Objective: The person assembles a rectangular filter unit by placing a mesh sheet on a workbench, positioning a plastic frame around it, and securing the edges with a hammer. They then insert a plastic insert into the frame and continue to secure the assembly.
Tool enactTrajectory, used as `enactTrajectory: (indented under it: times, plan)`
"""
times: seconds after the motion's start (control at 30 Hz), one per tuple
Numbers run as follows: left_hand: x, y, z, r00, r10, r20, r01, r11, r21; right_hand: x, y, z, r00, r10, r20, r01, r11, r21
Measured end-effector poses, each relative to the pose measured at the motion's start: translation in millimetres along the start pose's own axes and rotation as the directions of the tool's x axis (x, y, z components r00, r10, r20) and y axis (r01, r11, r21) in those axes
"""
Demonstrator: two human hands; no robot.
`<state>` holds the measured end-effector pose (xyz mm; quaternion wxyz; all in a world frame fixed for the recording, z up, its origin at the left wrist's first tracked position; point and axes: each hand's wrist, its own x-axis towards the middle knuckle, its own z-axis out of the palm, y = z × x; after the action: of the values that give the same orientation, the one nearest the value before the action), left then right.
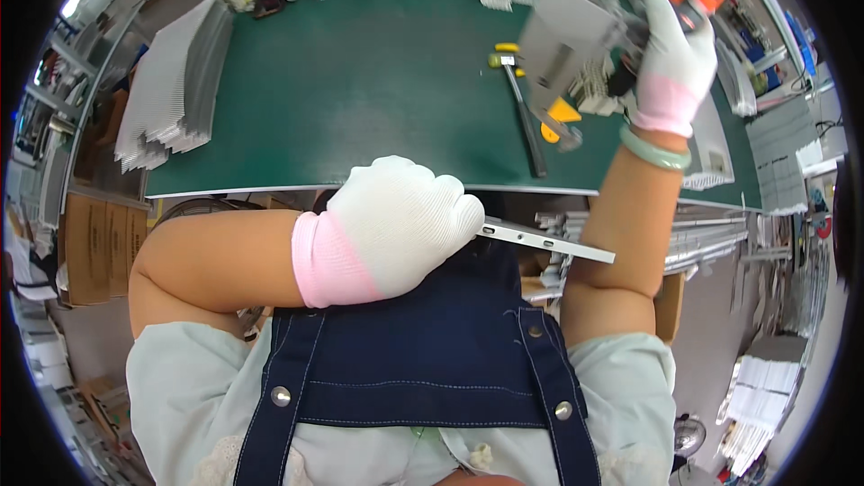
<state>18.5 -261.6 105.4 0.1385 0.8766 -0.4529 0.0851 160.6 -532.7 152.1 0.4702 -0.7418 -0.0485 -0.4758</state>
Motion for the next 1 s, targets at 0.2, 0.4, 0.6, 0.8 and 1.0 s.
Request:
enactTrajectory:
  times: [0.2, 0.4, 0.6, 0.8, 1.0]
  plan:
    - [-4, -8, 18, 0.998, 0.050, -0.049, -0.056, 0.992, -0.113, -25, -40, 23, 0.992, 0.071, 0.107, -0.100, 0.952, 0.288]
    - [3, -13, 20, 0.997, 0.077, -0.014, -0.079, 0.984, -0.158, -24, -35, 24, 0.990, 0.105, 0.090, -0.126, 0.952, 0.280]
    - [11, -15, 12, 0.997, 0.078, -0.022, -0.080, 0.981, -0.174, -7, -12, 13, 0.969, 0.186, 0.162, -0.228, 0.927, 0.297]
    - [40, -48, -28, 0.985, 0.101, -0.136, -0.106, 0.994, -0.023, 76, -49, -26, 0.998, -0.016, 0.058, -0.012, 0.893, 0.449]
    - [70, -60, -8, 0.989, -0.070, 0.126, 0.075, 0.997, -0.034, 65, -97, -14, 0.992, -0.092, 0.082, 0.011, 0.731, 0.682]
